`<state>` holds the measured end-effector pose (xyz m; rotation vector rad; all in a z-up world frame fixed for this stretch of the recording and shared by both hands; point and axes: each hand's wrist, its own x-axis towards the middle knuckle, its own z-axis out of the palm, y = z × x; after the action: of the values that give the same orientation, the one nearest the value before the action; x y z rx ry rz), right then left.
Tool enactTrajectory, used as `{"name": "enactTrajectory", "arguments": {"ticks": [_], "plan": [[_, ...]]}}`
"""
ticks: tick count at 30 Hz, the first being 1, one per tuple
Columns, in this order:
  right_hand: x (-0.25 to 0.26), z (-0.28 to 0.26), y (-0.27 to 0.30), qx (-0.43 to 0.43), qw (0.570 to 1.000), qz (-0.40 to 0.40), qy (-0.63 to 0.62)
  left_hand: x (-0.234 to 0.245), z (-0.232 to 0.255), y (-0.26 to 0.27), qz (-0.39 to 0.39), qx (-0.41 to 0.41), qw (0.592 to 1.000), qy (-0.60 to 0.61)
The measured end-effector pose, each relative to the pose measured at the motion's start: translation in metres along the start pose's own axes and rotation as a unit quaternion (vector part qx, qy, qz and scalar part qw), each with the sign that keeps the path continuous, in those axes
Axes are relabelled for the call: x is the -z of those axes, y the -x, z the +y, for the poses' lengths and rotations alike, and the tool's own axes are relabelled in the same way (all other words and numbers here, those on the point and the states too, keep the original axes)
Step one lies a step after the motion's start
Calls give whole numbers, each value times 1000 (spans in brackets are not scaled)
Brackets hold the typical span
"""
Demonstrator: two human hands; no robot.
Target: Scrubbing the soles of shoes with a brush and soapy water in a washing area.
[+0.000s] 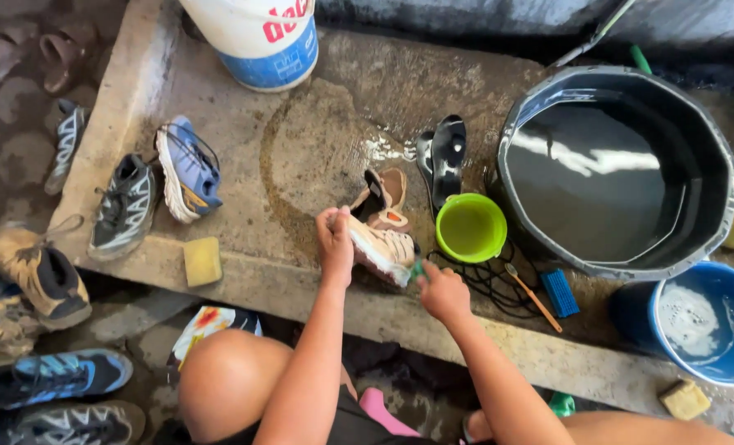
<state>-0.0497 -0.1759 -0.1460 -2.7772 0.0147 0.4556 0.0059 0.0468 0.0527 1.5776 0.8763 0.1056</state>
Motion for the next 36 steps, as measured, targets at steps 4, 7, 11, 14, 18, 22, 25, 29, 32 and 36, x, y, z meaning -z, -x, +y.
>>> {"name": "enactTrajectory", "arguments": {"ticks": [4,7,11,14,18,22,25,29,32,36], "plan": [[117,-17,-31,-10,981,87,-175,-2,3,9,4,-162,982,-93],[75,46,-101,-51,994,96,32,-13,-8,13,-56,-206,967,-142],[52,65,-136,-23,983,-89,156,-26,-21,12,-120,-79,981,-134],[55,58,-144,-54,989,-94,-102,-23,-29,3,-87,-59,991,-87],[161,-19,-64,-109,792,-64,-597,-12,-43,-11,9,-33,999,0],[172,-115,25,150,884,-8,-442,-8,-32,-5,52,-48,997,12],[48,-102,25,295,860,296,-293,-10,-34,-5,65,-68,994,-58],[-71,3,3,183,900,360,-163,-4,-46,-11,100,-56,993,-39],[-45,-15,-2,175,903,318,-229,-6,-45,3,108,-75,990,-59],[54,-132,28,278,845,304,-340,-9,-60,-12,124,-152,978,-63]]}}
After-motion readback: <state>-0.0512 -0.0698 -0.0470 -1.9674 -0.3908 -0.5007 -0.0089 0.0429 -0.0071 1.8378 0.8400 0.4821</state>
